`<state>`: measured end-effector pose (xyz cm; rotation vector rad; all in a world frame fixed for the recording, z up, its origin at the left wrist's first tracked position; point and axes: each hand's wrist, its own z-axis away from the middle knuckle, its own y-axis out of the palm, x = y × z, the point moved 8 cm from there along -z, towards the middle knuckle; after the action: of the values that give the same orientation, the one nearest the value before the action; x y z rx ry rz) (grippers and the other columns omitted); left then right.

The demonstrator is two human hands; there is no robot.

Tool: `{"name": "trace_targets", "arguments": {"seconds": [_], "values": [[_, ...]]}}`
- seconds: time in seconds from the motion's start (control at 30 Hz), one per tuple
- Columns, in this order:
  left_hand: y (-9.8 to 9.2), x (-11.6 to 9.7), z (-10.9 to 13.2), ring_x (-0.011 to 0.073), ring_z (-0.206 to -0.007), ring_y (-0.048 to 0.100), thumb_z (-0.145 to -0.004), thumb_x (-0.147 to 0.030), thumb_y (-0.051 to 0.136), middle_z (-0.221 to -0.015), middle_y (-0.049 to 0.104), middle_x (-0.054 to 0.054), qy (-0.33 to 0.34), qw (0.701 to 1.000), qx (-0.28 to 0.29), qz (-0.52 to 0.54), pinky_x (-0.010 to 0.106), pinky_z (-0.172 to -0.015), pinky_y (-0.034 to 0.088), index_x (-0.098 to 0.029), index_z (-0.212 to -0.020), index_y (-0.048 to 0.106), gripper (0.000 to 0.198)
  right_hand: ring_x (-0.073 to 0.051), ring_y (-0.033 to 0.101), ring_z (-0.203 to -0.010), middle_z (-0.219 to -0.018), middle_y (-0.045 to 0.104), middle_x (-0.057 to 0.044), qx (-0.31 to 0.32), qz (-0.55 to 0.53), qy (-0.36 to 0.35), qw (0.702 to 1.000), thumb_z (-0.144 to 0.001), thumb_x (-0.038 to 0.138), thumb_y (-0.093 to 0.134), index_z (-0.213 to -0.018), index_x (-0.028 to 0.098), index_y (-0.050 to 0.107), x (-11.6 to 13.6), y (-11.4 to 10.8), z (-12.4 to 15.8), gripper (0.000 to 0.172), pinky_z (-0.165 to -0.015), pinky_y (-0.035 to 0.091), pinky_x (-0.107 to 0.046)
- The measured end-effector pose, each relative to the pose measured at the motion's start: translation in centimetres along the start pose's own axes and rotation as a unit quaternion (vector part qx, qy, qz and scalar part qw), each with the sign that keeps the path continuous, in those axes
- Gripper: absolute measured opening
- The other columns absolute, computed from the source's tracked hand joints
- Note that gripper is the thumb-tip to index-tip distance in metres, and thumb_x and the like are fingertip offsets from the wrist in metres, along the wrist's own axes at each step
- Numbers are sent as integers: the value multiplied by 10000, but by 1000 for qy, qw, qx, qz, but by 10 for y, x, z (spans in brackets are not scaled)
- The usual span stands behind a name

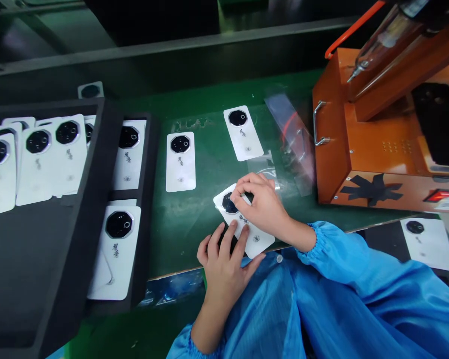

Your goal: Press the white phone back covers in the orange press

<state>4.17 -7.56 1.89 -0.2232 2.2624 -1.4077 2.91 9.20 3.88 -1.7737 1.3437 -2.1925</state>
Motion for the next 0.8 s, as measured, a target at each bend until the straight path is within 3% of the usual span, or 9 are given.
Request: {"name": "trace_targets", "arguments": {"seconds": [0.8], "values": [[-1, 1, 1, 345, -1228, 585, -785, -614, 769, -1307, 701, 109, 6, 1000, -12, -5, 495, -1029, 349, -256, -1288, 689, 622, -185, 555, -937, -955, 670, 3, -58, 95, -65, 992, -876, 191, 670, -764, 211, 691, -8, 3, 3, 116, -850, 286, -373]]}}
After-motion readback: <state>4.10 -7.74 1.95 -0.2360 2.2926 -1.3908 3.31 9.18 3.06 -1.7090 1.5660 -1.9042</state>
